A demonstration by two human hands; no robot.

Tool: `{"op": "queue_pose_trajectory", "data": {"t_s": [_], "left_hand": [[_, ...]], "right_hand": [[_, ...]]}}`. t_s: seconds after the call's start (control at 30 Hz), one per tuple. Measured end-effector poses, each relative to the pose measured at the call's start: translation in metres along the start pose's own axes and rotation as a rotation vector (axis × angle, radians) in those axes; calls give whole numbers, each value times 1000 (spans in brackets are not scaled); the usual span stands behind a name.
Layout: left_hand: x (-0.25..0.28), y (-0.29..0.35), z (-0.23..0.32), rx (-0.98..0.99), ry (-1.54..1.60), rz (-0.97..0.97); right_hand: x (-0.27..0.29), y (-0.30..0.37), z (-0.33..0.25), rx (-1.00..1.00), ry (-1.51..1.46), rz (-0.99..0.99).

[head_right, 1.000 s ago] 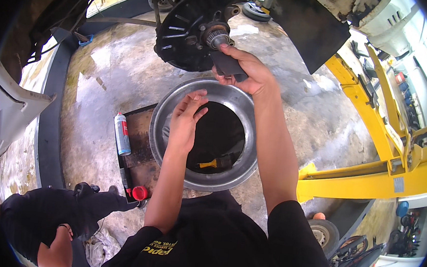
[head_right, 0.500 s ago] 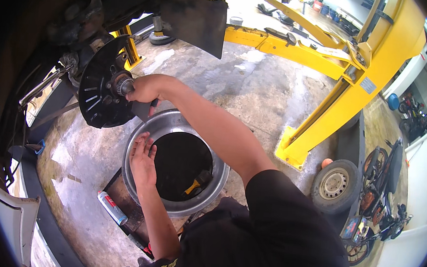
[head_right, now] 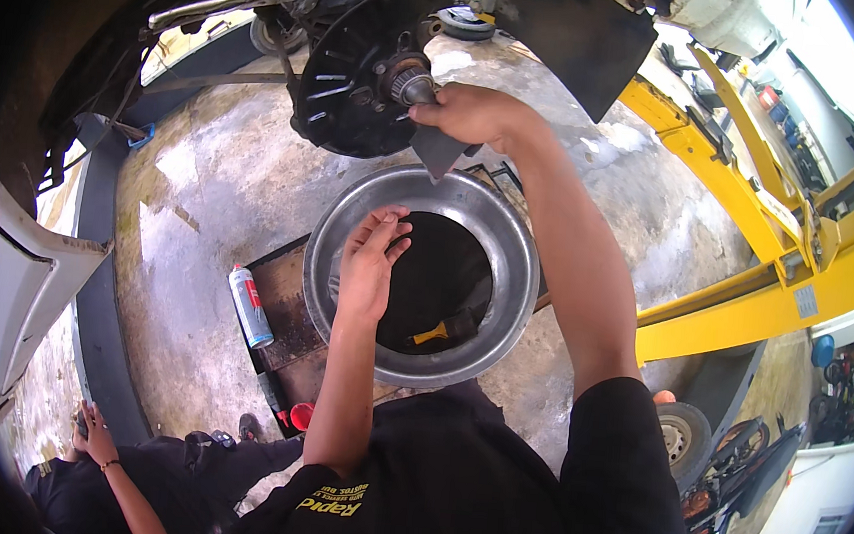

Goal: The person removes a metal sleeve and a bearing from a vehicle spindle, sprays the spindle with a cleaning agent, wipes it with a cloth, and slides the sleeve back onto the spindle.

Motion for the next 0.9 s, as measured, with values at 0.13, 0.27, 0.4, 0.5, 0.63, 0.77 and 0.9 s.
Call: {"op": "queue_pose_trajectory", "data": {"t_s": [0.13, 0.27, 0.4, 0.5, 0.63, 0.77, 0.9], "left_hand": [[12, 5, 4, -23, 4, 25], [25, -1, 8, -39, -2, 70], [18, -1, 12, -32, -26, 40], [10, 3, 6, -6, -19, 25], [16, 4, 8, -20, -33, 24], [23, 0, 18, -58, -42, 67], [18, 3, 15, -63, -51, 45]], "right_hand": [[4, 4, -7, -4, 187, 34], [-20, 15, -34, 36, 874, 305], [-31, 2, -41, -22, 927, 178], [-2, 2, 9, -46, -306, 5], [0, 4, 20, -54, -314, 83], [-44, 10, -49, -200, 1437, 174], [-11, 8, -29, 77, 728, 300]]}}
Point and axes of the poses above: each hand's wrist, its own y-axis away from the middle knuckle, its own x-axis out of the back of the hand, z = x × y, the point moved 8 cm from there along -y, towards the middle knuckle, and after that the axes turned 6 degrees about x, right-handed, at the moved point
